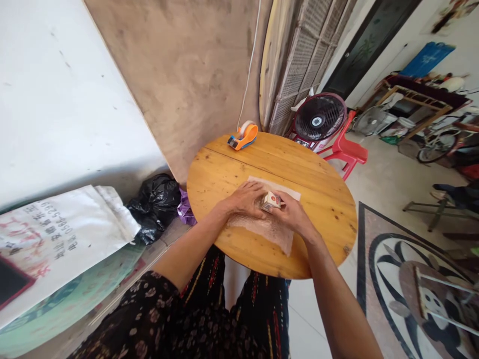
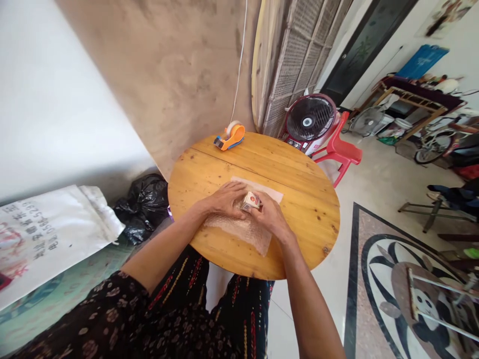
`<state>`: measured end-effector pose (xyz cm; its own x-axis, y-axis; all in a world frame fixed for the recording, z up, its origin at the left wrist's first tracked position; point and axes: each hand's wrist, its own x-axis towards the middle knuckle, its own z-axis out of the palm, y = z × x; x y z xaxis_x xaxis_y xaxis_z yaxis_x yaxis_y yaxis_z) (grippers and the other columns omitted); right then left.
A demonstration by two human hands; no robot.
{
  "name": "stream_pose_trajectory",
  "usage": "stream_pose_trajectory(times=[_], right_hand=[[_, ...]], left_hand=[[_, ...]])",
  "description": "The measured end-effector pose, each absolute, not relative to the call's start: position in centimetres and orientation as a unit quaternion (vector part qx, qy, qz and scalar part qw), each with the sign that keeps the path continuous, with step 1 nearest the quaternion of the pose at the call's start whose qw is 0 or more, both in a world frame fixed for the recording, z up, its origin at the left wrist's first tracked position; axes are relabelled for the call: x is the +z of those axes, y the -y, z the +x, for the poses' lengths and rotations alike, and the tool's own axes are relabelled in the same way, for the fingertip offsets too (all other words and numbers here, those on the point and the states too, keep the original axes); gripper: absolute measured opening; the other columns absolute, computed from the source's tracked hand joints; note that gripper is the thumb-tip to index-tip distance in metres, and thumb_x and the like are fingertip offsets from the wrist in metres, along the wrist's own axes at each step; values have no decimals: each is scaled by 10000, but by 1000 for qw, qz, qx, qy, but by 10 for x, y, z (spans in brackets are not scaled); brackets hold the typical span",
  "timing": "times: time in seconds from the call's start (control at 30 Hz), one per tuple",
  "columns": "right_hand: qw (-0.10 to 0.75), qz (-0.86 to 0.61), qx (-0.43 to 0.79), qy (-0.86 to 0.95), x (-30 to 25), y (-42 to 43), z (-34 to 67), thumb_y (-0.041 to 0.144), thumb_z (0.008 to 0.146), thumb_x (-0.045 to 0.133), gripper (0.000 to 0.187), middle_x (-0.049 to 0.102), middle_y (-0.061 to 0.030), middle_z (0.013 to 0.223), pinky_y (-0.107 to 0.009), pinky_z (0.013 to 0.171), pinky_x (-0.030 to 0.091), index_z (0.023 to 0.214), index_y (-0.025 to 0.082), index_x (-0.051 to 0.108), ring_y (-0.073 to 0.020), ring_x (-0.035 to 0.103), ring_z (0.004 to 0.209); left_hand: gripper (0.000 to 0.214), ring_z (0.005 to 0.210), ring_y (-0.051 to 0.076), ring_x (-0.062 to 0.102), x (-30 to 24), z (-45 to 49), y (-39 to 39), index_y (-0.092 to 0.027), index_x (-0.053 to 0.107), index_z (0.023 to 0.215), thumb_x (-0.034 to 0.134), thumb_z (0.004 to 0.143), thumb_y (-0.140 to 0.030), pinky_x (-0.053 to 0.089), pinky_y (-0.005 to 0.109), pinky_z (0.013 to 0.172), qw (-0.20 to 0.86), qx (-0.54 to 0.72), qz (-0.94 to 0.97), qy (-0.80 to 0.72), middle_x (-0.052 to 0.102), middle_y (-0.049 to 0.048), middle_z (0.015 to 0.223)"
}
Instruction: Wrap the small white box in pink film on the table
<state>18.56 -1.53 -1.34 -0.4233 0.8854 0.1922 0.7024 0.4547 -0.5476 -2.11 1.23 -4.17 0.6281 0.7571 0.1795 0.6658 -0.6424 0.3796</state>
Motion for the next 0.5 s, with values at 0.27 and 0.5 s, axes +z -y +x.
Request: stream_pose_trajectory(times=[0.27, 0.5], right_hand=[[221, -483, 124, 838, -15, 19, 181, 211, 750, 570, 548, 607, -116, 1252, -419, 980, 448, 1297, 189, 532, -265, 568, 1139], [258, -496, 190, 807, -24, 20, 189, 257, 745, 616, 629, 561, -129, 1340, -452, 988, 445, 1356, 190, 478, -282, 556, 1184]], left_hand=[[891, 1405, 320, 273, -37, -21, -11, -200, 438, 1379, 707, 642, -621, 186, 454, 1164, 158, 160, 888, -401, 361, 127, 1500], [909, 1424, 331, 228, -34, -22, -9, -201, 408, 1397, 688, 654, -643, 162, 478, 1168, 172, 149, 886, -404, 321, 132, 1523]])
